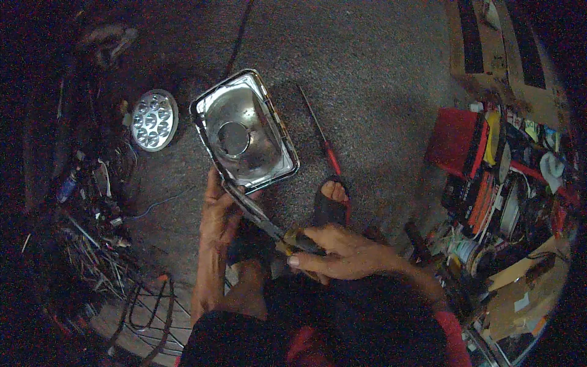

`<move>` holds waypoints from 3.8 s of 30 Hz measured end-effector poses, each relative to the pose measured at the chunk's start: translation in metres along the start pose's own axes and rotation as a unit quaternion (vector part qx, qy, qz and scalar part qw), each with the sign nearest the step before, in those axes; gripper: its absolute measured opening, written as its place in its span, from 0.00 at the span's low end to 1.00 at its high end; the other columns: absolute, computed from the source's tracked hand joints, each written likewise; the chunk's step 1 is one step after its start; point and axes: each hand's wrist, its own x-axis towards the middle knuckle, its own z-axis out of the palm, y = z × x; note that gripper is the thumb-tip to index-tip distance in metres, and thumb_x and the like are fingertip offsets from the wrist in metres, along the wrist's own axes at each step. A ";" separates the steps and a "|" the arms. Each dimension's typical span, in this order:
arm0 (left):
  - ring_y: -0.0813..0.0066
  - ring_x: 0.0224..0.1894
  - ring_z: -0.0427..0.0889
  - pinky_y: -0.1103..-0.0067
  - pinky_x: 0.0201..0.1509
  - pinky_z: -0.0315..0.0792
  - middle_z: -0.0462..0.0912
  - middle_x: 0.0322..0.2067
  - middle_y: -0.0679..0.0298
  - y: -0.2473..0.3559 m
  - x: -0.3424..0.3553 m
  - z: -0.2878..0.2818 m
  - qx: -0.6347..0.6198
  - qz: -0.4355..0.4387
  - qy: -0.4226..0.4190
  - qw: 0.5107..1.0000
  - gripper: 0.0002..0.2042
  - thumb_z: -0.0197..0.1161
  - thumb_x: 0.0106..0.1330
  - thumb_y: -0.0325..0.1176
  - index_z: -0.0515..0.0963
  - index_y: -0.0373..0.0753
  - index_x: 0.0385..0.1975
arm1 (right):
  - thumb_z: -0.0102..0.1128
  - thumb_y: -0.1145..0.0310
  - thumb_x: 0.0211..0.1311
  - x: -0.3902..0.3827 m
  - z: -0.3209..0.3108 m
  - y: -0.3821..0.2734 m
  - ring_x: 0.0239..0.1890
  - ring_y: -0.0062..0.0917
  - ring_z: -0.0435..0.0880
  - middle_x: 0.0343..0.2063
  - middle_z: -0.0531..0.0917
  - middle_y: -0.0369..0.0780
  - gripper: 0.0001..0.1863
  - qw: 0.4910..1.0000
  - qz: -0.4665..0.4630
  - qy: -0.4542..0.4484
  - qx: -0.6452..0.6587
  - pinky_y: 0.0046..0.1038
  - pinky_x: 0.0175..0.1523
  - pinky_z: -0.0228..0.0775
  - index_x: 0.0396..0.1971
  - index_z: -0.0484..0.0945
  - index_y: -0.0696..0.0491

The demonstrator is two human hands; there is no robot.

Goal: The person uses a screwdriver to remove screws from a red and black rectangular device, then uses pliers to adjust a metal reflector component. The person handles the device and reflector repeatedly while seated in a cluttered workshop.

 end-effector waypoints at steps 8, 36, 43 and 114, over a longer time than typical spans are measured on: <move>0.71 0.52 0.73 0.77 0.48 0.74 0.66 0.58 0.61 0.008 -0.010 0.005 0.025 0.022 0.010 0.999 0.37 0.53 0.54 0.14 0.50 0.44 0.66 | 0.53 0.53 0.64 0.010 0.006 -0.004 0.19 0.21 0.78 0.19 0.77 0.38 0.20 0.999 0.023 -0.009 0.031 0.26 0.23 0.70 0.34 0.71 0.59; 0.61 0.54 0.73 0.62 0.53 0.74 0.68 0.55 0.57 0.008 -0.013 0.010 -0.039 0.023 -0.019 0.999 0.35 0.51 0.51 0.14 0.55 0.40 0.63 | 0.49 0.53 0.65 0.011 0.012 0.014 0.29 0.29 0.77 0.24 0.78 0.40 0.19 0.997 -0.019 0.074 -0.017 0.29 0.40 0.67 0.42 0.73 0.54; 0.61 0.53 0.72 0.61 0.51 0.75 0.67 0.55 0.60 0.003 -0.021 -0.004 -0.044 -0.011 -0.014 0.999 0.37 0.55 0.46 0.15 0.57 0.41 0.62 | 0.53 0.57 0.64 0.001 -0.009 -0.006 0.25 0.23 0.76 0.22 0.77 0.36 0.17 0.958 -0.093 0.266 -0.045 0.26 0.34 0.69 0.40 0.74 0.56; 0.81 0.28 0.75 0.82 0.31 0.70 0.79 0.27 0.66 0.045 -0.031 0.059 0.290 0.018 0.102 0.951 0.09 0.63 0.59 0.34 0.76 0.35 0.32 | 0.68 0.64 0.47 0.041 0.001 -0.001 0.30 0.22 0.80 0.28 0.82 0.42 0.21 0.889 -0.182 0.420 -0.014 0.29 0.37 0.72 0.39 0.75 0.59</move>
